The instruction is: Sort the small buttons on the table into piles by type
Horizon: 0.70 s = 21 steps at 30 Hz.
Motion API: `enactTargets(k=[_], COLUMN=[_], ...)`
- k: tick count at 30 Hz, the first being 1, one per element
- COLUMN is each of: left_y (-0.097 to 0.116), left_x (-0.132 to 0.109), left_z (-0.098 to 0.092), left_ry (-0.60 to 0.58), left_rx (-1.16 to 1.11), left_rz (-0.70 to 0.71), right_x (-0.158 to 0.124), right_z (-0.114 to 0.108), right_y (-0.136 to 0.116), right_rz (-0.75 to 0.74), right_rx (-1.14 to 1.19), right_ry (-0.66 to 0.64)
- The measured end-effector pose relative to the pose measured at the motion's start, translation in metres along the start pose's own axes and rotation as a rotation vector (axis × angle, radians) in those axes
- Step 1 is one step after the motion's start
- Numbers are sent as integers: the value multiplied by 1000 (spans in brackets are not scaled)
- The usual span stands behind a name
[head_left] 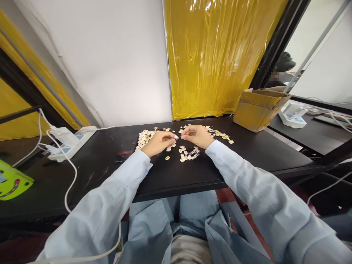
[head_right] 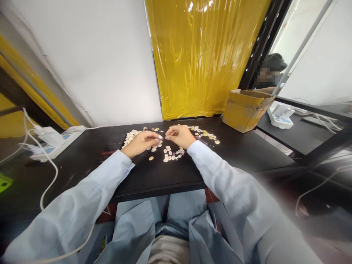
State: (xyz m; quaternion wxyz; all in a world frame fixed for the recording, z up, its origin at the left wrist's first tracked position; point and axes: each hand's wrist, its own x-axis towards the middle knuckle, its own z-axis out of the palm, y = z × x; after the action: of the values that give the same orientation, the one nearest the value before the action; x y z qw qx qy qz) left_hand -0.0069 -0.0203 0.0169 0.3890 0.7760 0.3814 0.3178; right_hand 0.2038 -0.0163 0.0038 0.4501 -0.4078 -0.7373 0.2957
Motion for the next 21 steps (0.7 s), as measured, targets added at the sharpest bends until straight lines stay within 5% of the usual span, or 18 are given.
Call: enactTargets(k=[7, 21], left_y=[1, -6], left_x=[2, 1], left_z=[14, 18], left_ry=[97, 39], left_rx=[-290, -205], left_rz=[-74, -102], right_x=[0, -3], right_z=[8, 7], right_y=[4, 0], right_rz=[-36, -38], right_rx=[95, 77], right_ry=[-47, -131])
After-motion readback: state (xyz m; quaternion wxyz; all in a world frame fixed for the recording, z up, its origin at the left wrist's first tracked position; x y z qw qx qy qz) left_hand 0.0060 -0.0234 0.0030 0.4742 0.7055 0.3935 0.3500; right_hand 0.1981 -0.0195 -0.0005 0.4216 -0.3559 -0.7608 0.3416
